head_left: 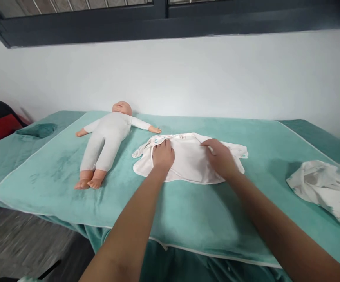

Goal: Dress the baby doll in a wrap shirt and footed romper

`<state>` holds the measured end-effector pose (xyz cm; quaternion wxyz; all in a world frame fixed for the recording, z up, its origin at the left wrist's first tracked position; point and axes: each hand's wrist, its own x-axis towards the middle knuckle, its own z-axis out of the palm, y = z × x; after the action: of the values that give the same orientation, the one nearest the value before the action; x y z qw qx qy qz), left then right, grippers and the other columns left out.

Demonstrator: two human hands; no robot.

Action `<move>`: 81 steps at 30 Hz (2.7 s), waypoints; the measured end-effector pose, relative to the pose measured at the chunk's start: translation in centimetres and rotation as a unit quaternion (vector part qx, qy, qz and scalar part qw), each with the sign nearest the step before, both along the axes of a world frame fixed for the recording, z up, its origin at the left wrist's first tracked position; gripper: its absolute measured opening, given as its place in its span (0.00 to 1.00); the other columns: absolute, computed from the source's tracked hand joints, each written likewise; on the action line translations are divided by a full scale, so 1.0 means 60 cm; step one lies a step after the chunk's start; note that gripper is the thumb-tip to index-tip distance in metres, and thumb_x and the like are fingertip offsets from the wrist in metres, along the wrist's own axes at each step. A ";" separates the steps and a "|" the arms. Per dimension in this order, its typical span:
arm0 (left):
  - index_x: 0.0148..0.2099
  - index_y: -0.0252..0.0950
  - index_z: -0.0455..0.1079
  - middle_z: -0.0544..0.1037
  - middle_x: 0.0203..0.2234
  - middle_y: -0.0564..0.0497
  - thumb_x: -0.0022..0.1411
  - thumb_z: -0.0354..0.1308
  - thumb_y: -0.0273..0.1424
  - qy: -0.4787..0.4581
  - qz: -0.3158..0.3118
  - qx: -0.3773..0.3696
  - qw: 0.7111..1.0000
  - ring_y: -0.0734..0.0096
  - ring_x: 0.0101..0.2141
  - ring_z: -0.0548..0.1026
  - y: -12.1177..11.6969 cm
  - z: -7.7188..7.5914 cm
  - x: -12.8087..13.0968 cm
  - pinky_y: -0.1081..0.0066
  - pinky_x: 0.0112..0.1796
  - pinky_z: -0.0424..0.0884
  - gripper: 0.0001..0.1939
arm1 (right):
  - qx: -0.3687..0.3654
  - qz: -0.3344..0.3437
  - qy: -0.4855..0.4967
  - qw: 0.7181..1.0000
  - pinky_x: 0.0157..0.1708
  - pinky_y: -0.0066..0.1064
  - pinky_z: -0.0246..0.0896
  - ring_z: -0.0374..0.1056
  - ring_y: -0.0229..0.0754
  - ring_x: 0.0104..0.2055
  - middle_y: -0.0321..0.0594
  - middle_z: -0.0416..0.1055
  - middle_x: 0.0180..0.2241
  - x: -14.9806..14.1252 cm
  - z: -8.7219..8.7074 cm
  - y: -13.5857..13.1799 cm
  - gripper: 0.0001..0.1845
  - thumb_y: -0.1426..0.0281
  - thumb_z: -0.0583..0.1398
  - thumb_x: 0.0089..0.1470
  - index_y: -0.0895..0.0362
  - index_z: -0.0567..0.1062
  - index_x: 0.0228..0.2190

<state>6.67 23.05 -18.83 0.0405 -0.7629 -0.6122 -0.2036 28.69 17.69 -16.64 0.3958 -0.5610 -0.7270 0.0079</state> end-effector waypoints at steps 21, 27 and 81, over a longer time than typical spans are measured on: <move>0.57 0.34 0.67 0.75 0.48 0.40 0.63 0.56 0.31 -0.285 0.097 0.000 0.954 0.54 0.50 0.73 -0.032 0.015 -0.219 0.56 0.54 0.70 0.21 | -0.057 0.142 -0.174 0.973 0.57 0.42 0.56 0.62 0.51 0.57 0.49 0.69 0.54 -0.220 -0.040 0.111 0.19 0.64 0.54 0.64 0.58 0.70 0.53; 0.54 0.34 0.69 0.77 0.42 0.44 0.62 0.54 0.27 -0.402 0.132 0.080 0.903 0.58 0.44 0.75 -0.002 -0.006 -0.228 0.58 0.50 0.71 0.17 | -0.096 0.154 -0.219 0.959 0.62 0.46 0.51 0.60 0.53 0.61 0.50 0.67 0.59 -0.221 -0.047 0.114 0.24 0.59 0.52 0.65 0.58 0.67 0.57; 0.50 0.36 0.68 0.78 0.39 0.47 0.62 0.53 0.32 -0.368 0.141 0.109 0.913 0.62 0.40 0.76 -0.145 -0.012 -0.208 0.63 0.44 0.70 0.14 | -0.170 0.301 -0.242 0.906 0.70 0.48 0.40 0.46 0.48 0.72 0.45 0.54 0.69 -0.209 -0.013 -0.085 0.32 0.54 0.48 0.68 0.55 0.59 0.66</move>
<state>-5.80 14.32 -19.53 -0.0765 -0.5304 -0.6592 -0.5276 16.14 12.60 -17.42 0.0845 -0.3588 -0.9225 0.1144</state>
